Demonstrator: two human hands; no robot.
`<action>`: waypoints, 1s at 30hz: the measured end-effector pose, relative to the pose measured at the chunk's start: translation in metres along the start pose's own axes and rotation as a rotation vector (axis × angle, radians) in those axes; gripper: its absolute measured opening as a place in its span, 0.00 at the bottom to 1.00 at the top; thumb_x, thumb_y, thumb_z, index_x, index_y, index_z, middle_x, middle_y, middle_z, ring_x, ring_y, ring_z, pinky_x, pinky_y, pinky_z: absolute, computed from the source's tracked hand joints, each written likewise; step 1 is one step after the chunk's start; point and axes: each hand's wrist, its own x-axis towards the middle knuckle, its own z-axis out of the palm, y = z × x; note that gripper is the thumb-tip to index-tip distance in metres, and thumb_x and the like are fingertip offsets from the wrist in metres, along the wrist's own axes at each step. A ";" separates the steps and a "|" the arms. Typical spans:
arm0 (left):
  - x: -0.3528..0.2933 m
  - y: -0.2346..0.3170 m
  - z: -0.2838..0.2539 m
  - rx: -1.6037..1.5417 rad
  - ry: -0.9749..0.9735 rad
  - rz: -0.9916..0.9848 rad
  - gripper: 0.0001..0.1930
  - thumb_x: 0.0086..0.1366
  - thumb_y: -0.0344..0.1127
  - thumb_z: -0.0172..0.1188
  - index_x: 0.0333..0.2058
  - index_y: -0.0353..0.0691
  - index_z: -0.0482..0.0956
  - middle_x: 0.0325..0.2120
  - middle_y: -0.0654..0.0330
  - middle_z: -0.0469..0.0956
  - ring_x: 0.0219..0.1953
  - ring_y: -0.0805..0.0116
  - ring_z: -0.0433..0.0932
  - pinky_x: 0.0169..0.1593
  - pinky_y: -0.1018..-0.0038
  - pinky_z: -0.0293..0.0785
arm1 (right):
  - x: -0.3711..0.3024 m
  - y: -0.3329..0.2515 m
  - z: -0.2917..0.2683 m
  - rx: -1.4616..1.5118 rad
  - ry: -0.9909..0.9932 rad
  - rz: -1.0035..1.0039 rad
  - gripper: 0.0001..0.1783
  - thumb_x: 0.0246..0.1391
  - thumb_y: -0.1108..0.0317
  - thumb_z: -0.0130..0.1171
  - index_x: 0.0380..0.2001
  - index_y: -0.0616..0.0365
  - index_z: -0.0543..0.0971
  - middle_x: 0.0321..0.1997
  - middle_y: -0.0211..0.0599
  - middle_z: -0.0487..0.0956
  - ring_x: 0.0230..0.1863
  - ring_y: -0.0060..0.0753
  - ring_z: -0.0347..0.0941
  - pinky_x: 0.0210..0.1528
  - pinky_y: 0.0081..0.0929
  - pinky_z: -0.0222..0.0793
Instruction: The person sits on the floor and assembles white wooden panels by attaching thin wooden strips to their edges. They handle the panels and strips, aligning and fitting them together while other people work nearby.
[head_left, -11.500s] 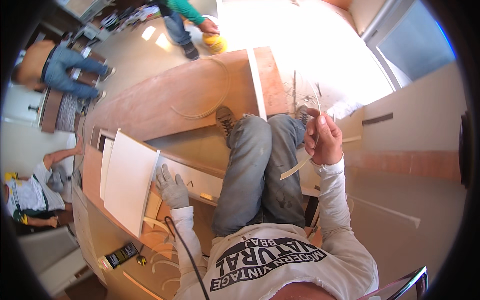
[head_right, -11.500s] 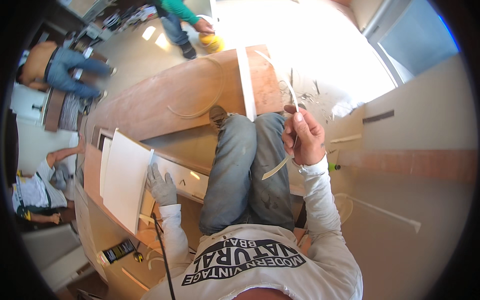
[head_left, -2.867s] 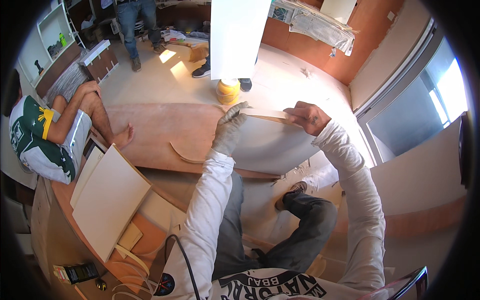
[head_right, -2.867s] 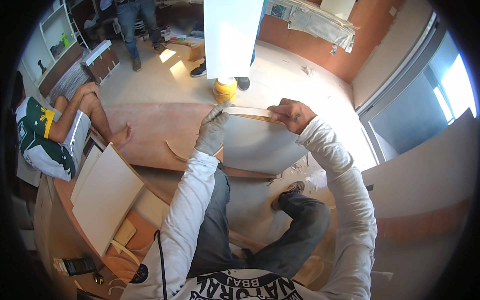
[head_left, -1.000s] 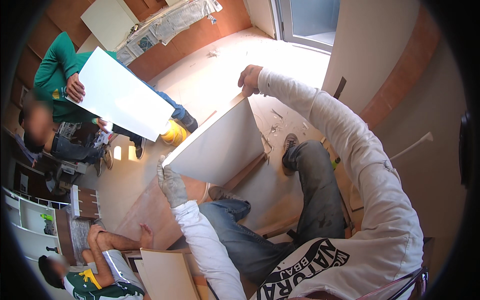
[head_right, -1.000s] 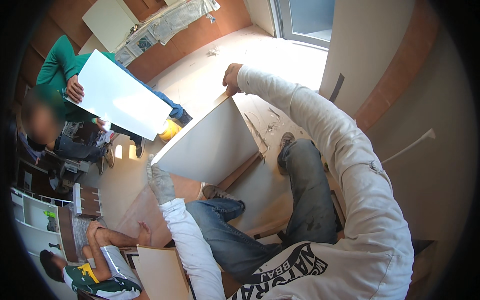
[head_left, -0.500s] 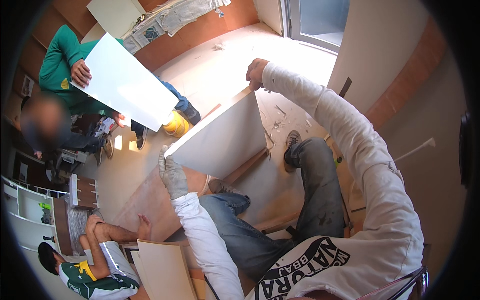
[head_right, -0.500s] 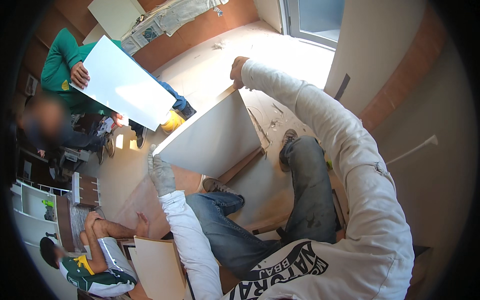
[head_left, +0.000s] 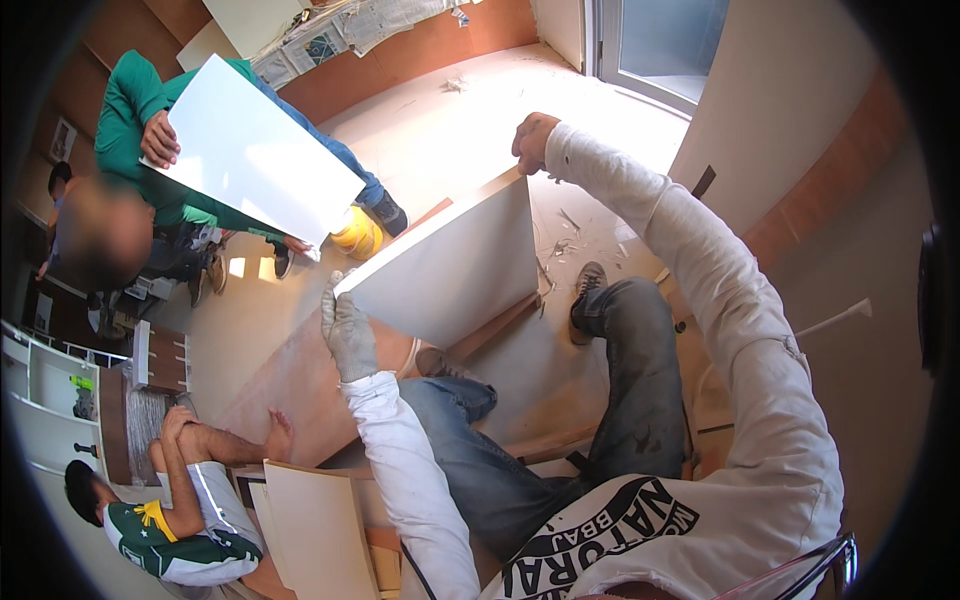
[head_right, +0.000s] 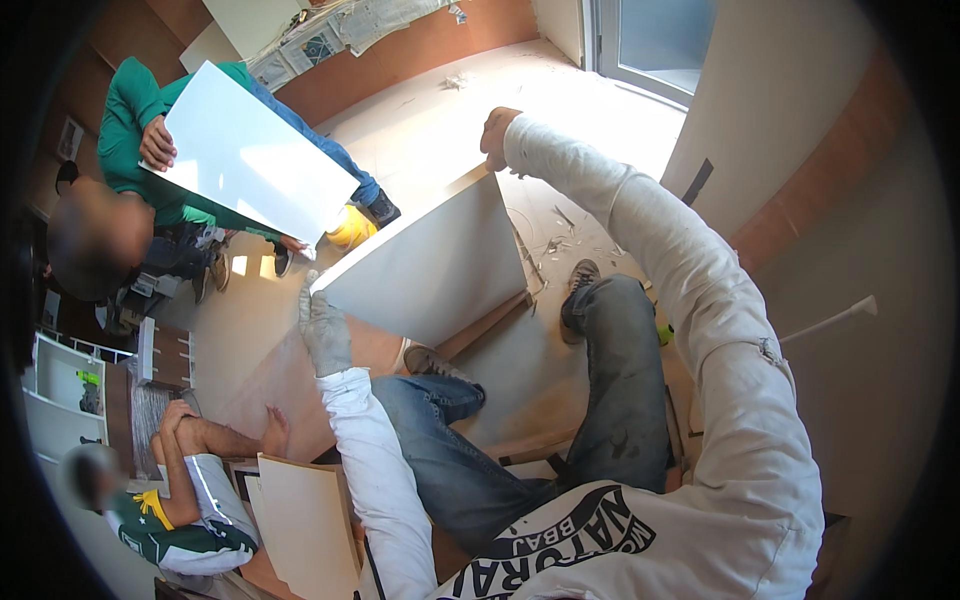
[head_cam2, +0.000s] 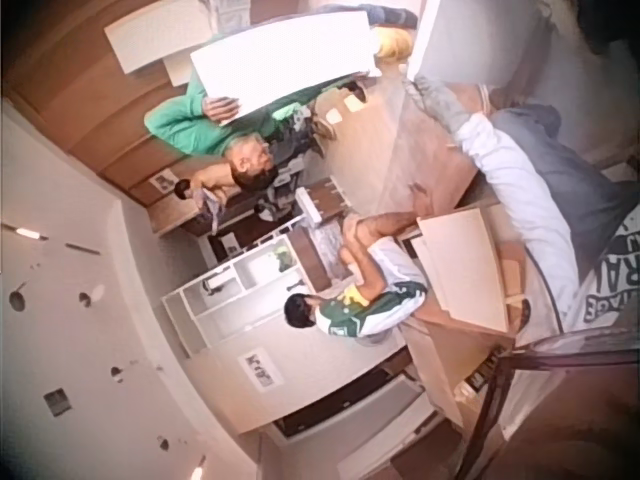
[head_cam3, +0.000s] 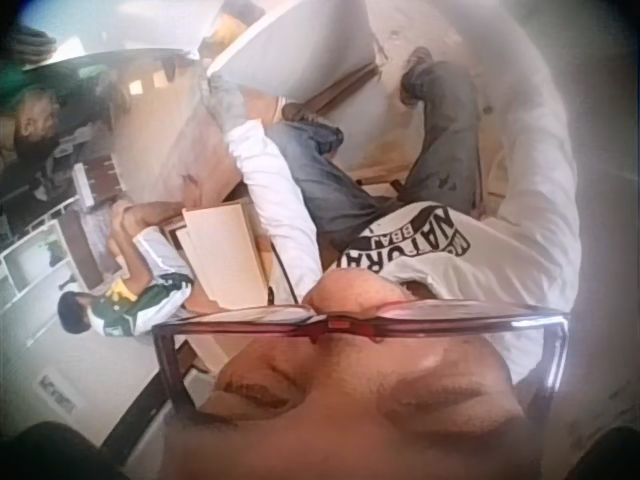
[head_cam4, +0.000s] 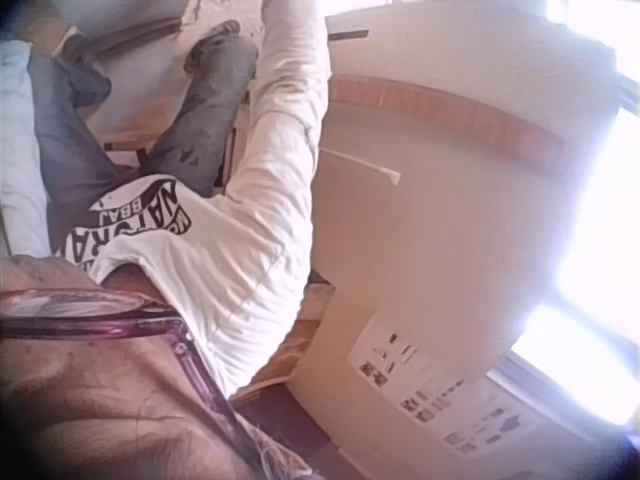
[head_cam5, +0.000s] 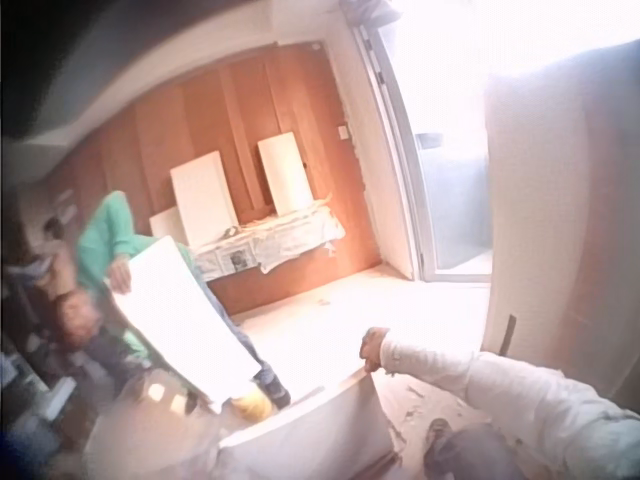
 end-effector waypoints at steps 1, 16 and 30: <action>-0.002 0.003 0.001 0.025 0.003 -0.009 0.16 0.67 0.30 0.49 0.54 0.36 0.68 0.46 0.58 0.75 0.45 0.72 0.73 0.49 0.77 0.69 | 0.001 0.002 0.002 0.027 0.006 0.010 0.22 0.47 0.51 0.53 0.43 0.48 0.80 0.50 0.28 0.77 0.59 0.32 0.62 0.61 0.25 0.59; -0.004 0.003 0.004 -0.015 0.001 -0.052 0.17 0.66 0.30 0.51 0.53 0.36 0.69 0.45 0.60 0.75 0.43 0.75 0.73 0.47 0.80 0.70 | 0.003 0.010 0.008 0.367 0.095 -0.010 0.17 0.40 0.74 0.63 0.39 0.56 0.81 0.33 0.36 0.81 0.32 0.31 0.77 0.35 0.29 0.75; 0.001 -0.002 0.004 -0.026 0.032 0.079 0.16 0.64 0.27 0.54 0.51 0.36 0.72 0.44 0.63 0.76 0.45 0.76 0.73 0.51 0.81 0.68 | -0.019 -0.068 0.035 0.419 0.521 -0.626 0.19 0.45 0.73 0.61 0.42 0.61 0.71 0.42 0.46 0.77 0.45 0.49 0.74 0.49 0.38 0.70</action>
